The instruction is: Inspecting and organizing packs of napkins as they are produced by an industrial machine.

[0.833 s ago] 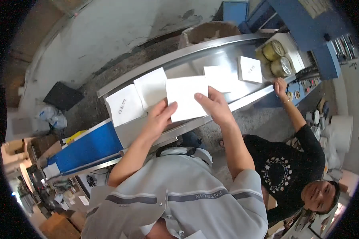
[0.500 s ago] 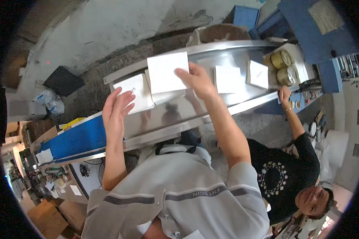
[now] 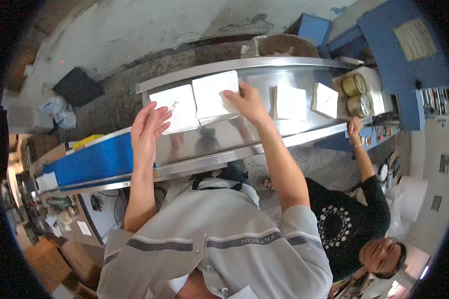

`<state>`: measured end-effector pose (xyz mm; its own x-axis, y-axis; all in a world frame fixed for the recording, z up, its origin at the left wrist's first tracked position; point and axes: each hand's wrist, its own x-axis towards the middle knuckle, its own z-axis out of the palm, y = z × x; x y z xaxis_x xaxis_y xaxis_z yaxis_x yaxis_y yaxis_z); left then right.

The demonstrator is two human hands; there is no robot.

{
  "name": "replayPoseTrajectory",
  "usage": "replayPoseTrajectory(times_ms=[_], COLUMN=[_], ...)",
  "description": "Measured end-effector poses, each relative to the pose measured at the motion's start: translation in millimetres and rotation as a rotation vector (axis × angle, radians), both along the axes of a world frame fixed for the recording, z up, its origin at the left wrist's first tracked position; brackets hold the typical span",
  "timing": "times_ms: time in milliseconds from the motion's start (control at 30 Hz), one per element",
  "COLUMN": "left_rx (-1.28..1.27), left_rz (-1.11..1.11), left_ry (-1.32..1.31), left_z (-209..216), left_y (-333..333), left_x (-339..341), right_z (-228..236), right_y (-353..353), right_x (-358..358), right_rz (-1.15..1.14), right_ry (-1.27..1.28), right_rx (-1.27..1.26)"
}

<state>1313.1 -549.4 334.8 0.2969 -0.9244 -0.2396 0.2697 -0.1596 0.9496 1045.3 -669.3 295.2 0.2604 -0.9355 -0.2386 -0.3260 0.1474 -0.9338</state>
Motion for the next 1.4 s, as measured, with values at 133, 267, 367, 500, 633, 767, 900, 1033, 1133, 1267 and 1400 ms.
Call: replayPoseTrajectory(times_ms=[133, 267, 367, 500, 633, 767, 900, 1033, 1133, 1267, 1400], left_rx=[-0.003, -0.149, -0.124, -0.106, -0.101, -0.102, -0.211, -0.233, -0.348, -0.474, -0.582], left_rz=[0.087, 0.04, 0.127, 0.205, 0.205, 0.182, 0.213, 0.027, -0.412, -0.71, -0.888], left_ry=[0.031, 0.065, 0.021, 0.081, 0.126, -0.041, -0.116, -0.329, -0.783, -1.113, -1.224], left_z=[-9.2, -41.3, -39.7, -42.9, -38.5, -22.0, -16.4, 29.8, 40.2, 18.6, -24.9], left_y=[5.2, 9.7, 19.3, 27.3, 29.7, 26.4, 31.4, 33.9, -1.5, -26.8, -33.8], left_x=[4.9, -3.7, -4.2, 0.8, -4.1, -10.4, 1.1, -10.0, -41.3, -116.1, -201.1], right_z=[-18.6, -37.9, -19.5, -7.3, 10.5, -4.1, 0.6, 2.1, 12.2, -6.7, -31.4], right_y=[0.4, -5.2, -3.0, -4.4, 2.2, 13.4, 23.8, 28.1, 48.1, 60.8, 50.5], right_x=[-9.3, -53.5, -37.5, -11.4, -0.4, -40.5, -65.6, -130.1, -155.2, -172.1, -190.2], right_rz=[-0.089, -0.047, 0.011, 0.177, 0.185, 0.016, -0.118, -0.091, -0.001, 0.063, 0.063], right_ry=[0.243, 0.198, 0.326, 0.403, 0.653, 0.47, 0.538, 0.66, 0.773, 0.824, 0.901], right_rx=[-0.232, -0.185, -0.195, -0.26, -0.273, -0.369, -0.311, -0.354, -0.359, -0.431, -0.537])
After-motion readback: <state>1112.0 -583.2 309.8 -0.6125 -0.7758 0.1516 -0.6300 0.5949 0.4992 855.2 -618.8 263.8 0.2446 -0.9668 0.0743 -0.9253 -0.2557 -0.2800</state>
